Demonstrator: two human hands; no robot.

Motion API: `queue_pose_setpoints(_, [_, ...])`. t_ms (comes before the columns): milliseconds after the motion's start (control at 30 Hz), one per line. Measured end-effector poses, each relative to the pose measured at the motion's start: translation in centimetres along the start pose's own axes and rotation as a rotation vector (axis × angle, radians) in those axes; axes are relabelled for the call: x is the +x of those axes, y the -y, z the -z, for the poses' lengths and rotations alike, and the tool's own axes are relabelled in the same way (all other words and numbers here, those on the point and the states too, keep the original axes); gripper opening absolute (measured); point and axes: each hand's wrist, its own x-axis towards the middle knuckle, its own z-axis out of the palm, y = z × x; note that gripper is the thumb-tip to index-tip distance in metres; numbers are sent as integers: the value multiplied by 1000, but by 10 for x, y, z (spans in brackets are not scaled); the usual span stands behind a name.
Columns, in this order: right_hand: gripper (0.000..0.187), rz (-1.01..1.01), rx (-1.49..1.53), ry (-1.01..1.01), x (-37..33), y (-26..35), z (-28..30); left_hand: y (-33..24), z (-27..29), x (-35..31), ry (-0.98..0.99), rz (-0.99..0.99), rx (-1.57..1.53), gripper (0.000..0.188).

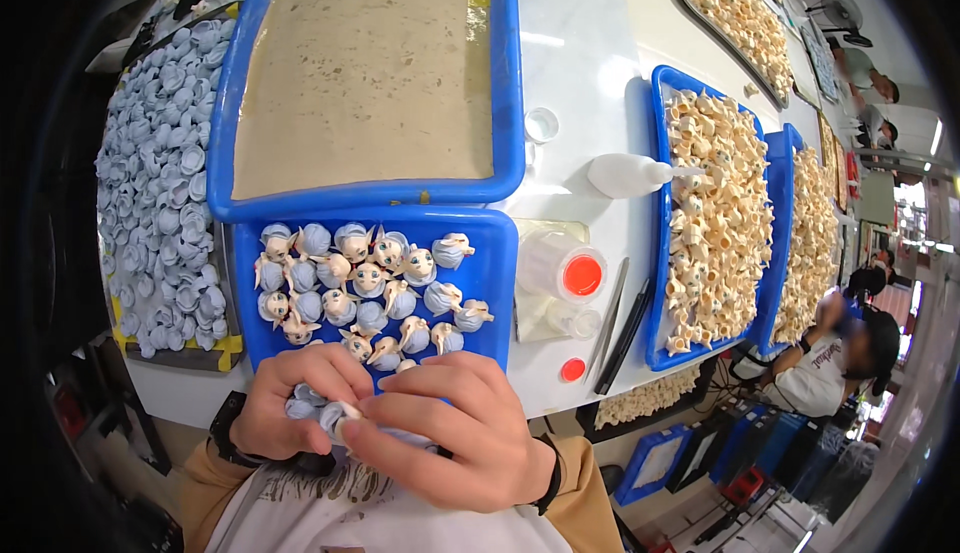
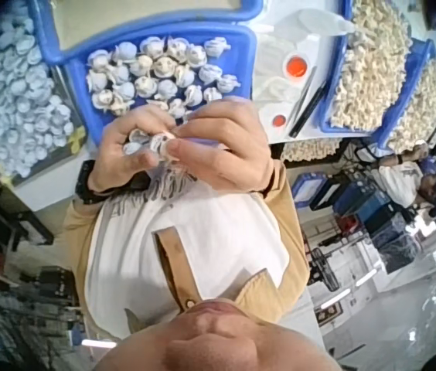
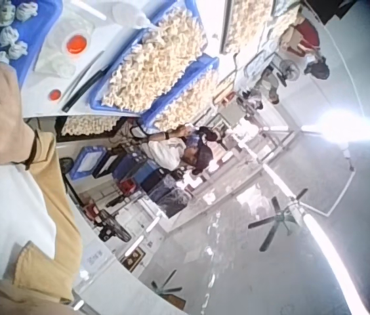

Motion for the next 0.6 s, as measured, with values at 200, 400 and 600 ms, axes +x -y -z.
queue_pose_setpoints(200, [34, 22, -182, 128, 2, 5, 1, 1, 1, 1, -20, 8, 137, 31])
queue_pose_setpoints(400, [34, 53, -228, 8, -4, 1, -18, -1, -8, 1, -123, 63, 55, 45])
queue_pose_setpoints(600, [38, -51, -108, 204, -7, -4, -3, -3, 2, -1, 70, 158, 209, 44])
